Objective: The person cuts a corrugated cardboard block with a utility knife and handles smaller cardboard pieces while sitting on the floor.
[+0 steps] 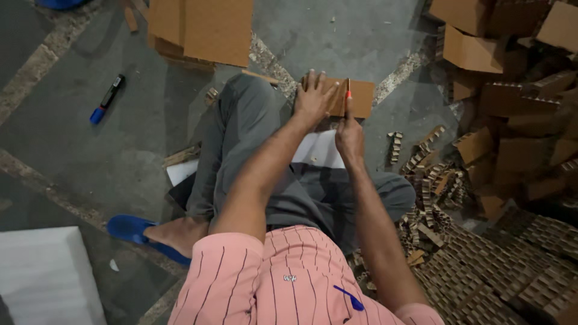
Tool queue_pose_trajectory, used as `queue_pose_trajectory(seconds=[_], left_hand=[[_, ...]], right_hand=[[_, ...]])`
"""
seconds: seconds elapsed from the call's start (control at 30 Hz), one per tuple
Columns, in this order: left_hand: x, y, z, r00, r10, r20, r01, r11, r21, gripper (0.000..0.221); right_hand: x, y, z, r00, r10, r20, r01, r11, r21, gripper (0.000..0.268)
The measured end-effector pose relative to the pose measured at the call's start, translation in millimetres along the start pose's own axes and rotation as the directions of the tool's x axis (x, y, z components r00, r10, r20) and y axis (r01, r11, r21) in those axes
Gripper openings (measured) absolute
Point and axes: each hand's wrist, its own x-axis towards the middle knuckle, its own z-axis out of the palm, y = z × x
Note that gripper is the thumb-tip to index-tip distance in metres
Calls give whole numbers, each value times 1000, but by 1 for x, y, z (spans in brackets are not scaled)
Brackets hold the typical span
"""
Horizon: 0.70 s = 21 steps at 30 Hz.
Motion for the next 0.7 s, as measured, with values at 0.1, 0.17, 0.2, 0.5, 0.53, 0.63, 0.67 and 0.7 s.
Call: queue_pose_trajectory(seconds=[0.1,0.17,0.2,0.5,0.53,0.63,0.67,0.7], left_hand=[[2,1,3,1000,-23,12,23,1000,-7,106],[3,2,2,999,-26,20,27,1000,-14,106],[3,2,2,999,-29,24,30,999,-17,105],[4,1,9,1000,3,28,-3,1000,5,101],[6,2,10,998,-10,65,10,1000,7,102],[15,5,10,990,-43,134,42,999,9,102],[16,6,10,989,-52,139,52,999,1,102],[15,5,8,988,-61,140,62,998,-1,101]], right_hand=[[-1,-1,-2,1000,-3,-3,3,1000,13,69],[-3,-7,-5,1000,-21,-4,21,999,37,70],[-2,-10,-7,1000,-8,6,8,1000,15,71],[30,14,1,993,-117,23,118,992,-33,63],[40,20,1,987,-162,20,163,986,-21,59],[38,27,-1,925,-373,-70,368,927,-77,62],[31,27,-6,886,-453,-103,442,890,-114,65],[21,23,-7,960,-279,-9,276,956,-96,62]])
